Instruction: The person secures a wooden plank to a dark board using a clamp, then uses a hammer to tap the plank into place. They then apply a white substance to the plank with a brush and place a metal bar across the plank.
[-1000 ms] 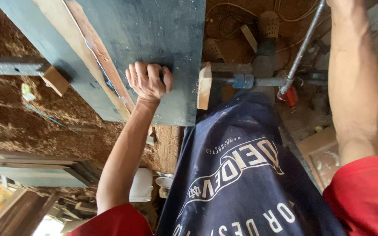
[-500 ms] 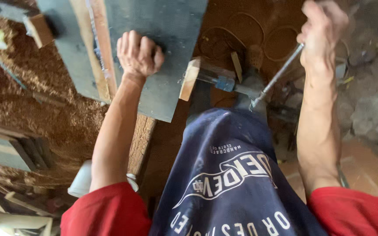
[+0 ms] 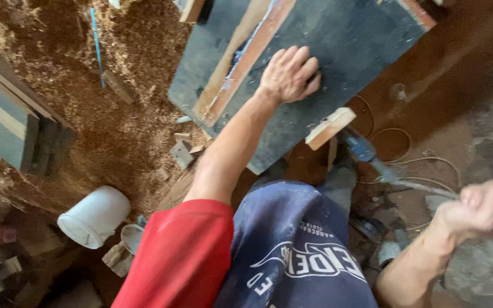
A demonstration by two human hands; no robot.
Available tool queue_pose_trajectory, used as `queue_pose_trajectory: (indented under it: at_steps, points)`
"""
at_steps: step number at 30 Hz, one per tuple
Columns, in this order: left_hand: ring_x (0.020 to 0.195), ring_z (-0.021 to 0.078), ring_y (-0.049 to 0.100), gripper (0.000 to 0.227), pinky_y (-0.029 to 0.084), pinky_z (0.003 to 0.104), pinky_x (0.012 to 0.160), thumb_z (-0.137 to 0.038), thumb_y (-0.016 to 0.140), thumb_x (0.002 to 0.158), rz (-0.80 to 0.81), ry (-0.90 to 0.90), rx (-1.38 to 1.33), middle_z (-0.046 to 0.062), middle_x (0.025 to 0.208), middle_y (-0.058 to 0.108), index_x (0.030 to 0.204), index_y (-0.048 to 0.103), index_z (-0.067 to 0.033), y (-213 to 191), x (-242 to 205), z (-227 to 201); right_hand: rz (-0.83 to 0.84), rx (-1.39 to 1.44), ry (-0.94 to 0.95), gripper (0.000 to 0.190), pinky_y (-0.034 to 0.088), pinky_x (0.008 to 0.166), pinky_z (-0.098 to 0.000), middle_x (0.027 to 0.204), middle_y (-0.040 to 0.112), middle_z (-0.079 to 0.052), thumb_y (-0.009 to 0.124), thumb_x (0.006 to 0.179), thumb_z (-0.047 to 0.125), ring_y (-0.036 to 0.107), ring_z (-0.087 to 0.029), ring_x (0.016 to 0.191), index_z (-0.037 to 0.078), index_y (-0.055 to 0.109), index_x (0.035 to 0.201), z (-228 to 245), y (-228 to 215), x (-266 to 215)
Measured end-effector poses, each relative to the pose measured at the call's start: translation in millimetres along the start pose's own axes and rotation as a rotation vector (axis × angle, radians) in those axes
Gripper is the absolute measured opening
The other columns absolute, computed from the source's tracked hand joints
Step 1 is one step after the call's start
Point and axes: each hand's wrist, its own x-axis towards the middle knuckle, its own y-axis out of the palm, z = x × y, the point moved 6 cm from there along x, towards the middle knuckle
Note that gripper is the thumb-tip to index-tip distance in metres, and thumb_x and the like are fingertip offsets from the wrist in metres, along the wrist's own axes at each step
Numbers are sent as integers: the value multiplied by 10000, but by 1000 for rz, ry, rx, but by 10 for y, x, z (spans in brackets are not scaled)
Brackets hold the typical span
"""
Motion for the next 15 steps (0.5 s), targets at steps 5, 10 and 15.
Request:
queue_pose_trajectory:
  at_steps: [5,10,15]
  points:
    - [835,236,554,235,452,397,727,-355,677,879,-63,-2,-14,55,893,504,886,558,-152,-34,-62,8,6,-258,-364,235,397,526,-299,699,485,-89,656,952,62,469,-173,570,-1,492,796,315,-156,-1416]
    - [823,232,557,232,448,392,723,-351,673,888,-97,-23,-53,54,883,501,884,562,-148,-75,-89,5,205,-629,-603,290,564,786,-475,612,458,-40,684,846,26,508,-232,609,51,486,636,154,230,-2535]
    - [809,233,561,227,443,400,712,-356,658,889,-97,-16,-77,50,871,502,878,564,-150,-44,-90,33,249,-892,-542,276,536,935,-520,736,562,-122,727,917,-1,572,-324,743,21,519,736,-136,524,-2799]
